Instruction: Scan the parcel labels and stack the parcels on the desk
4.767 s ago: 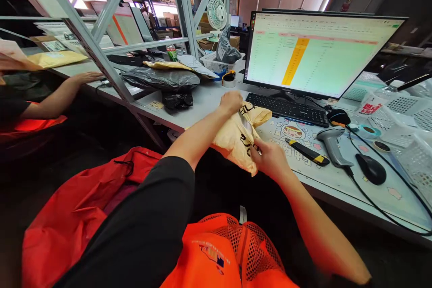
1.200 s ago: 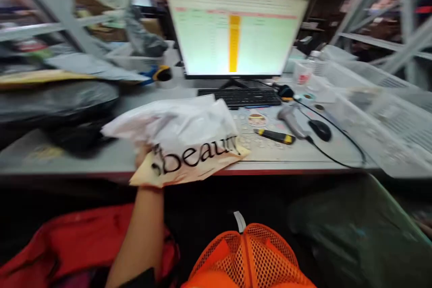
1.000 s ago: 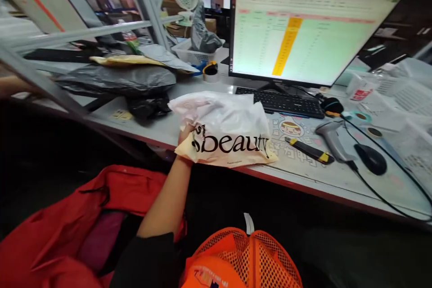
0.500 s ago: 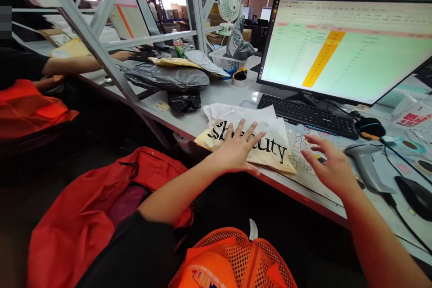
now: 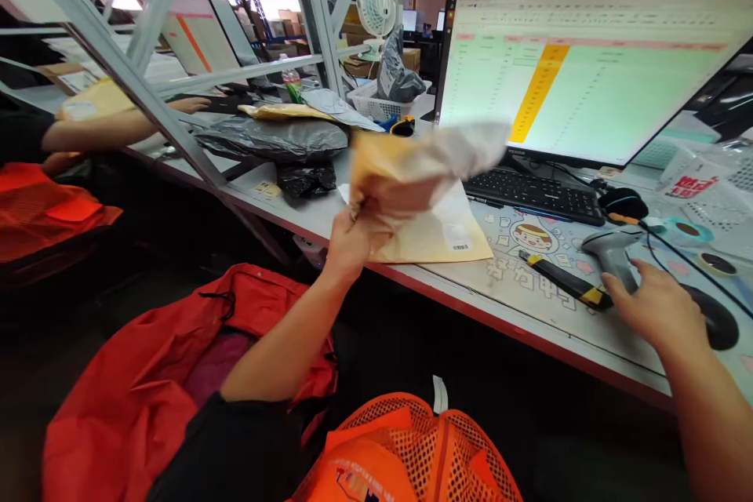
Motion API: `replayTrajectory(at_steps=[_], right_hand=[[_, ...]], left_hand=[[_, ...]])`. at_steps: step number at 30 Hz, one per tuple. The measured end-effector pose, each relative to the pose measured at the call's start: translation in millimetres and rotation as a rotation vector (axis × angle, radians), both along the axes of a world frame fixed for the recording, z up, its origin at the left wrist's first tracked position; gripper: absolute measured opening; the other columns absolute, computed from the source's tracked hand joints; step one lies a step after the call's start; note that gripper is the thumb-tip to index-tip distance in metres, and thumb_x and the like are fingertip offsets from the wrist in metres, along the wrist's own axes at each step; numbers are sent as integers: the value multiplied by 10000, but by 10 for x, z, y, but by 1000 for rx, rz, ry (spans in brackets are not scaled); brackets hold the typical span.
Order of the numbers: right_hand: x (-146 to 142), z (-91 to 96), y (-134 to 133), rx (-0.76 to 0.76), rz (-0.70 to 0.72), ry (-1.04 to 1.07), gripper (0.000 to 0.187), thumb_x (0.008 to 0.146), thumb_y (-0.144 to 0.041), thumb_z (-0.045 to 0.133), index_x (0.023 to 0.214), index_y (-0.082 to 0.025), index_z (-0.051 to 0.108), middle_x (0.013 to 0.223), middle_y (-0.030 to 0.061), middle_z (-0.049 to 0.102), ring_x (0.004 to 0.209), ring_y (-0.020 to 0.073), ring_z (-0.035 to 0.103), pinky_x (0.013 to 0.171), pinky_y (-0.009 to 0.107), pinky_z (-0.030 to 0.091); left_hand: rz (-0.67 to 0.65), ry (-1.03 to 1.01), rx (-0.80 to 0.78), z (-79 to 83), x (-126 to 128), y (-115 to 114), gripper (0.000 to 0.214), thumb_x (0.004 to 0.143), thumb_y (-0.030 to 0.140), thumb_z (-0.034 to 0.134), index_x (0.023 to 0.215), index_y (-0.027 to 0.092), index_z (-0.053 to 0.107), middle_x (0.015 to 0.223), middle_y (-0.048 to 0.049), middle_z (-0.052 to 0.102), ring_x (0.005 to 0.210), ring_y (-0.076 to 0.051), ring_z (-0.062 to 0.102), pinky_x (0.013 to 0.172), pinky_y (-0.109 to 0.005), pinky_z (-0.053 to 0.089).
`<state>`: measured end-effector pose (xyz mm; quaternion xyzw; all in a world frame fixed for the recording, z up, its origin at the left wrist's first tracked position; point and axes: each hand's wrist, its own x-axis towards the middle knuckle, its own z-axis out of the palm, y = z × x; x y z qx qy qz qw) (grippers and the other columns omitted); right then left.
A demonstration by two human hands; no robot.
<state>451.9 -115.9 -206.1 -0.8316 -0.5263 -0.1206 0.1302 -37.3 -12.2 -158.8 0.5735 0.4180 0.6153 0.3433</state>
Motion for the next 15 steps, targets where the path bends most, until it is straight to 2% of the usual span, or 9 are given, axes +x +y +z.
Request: replayTrajectory(at_steps=[2,5,8,11,13,15], right_hand=[[23,-63,89,-31,-15,5,836,927,-741,523,1421,-80,653,1153,342,697,881,447,712,656,517,444],[24,-93,220,-8,-26,14,882,904,-755,535,1395,-31,648,1007,366,701,717,419,683,566,482,383],[17,-73,326,-75,-108,71,792,867,-704,595,1260,-24,698,901,354,699,675,408,674,537,458,363],[13,13,403,-105,-139,105,645,844,-604,634,1170,-53,709,914,333,703,731,385,694,566,443,390],[19,142,412,-93,-146,126,546,831,-571,650,1061,-80,718,894,306,700,714,345,685,587,441,397],[18,336,351,-109,-143,253,444,828,-566,658,903,-132,708,818,240,694,639,283,654,590,434,400]], left_hand=[[109,-405,-5,72,98,23,440,1008,508,583,1309,202,678,1290,-78,754,1311,-273,659,1140,-422,533],[57,-709,-28,132,275,-20,516,1009,566,577,1391,222,622,1421,-90,688,1416,-258,587,1171,-408,518],[-103,-788,-98,98,429,-105,527,1050,581,474,1404,218,622,1489,-94,647,1449,-252,558,1189,-410,503],[-194,-792,-165,-15,541,-160,546,1039,625,475,1371,229,649,1497,-95,642,1431,-263,577,1191,-430,500],[-211,-806,-190,-93,593,-166,554,1026,638,501,1356,221,657,1483,-109,651,1420,-272,587,1188,-440,501],[-213,-827,-204,-144,630,-157,547,1035,623,495,1356,211,658,1473,-116,658,1421,-267,586,1186,-428,501]])
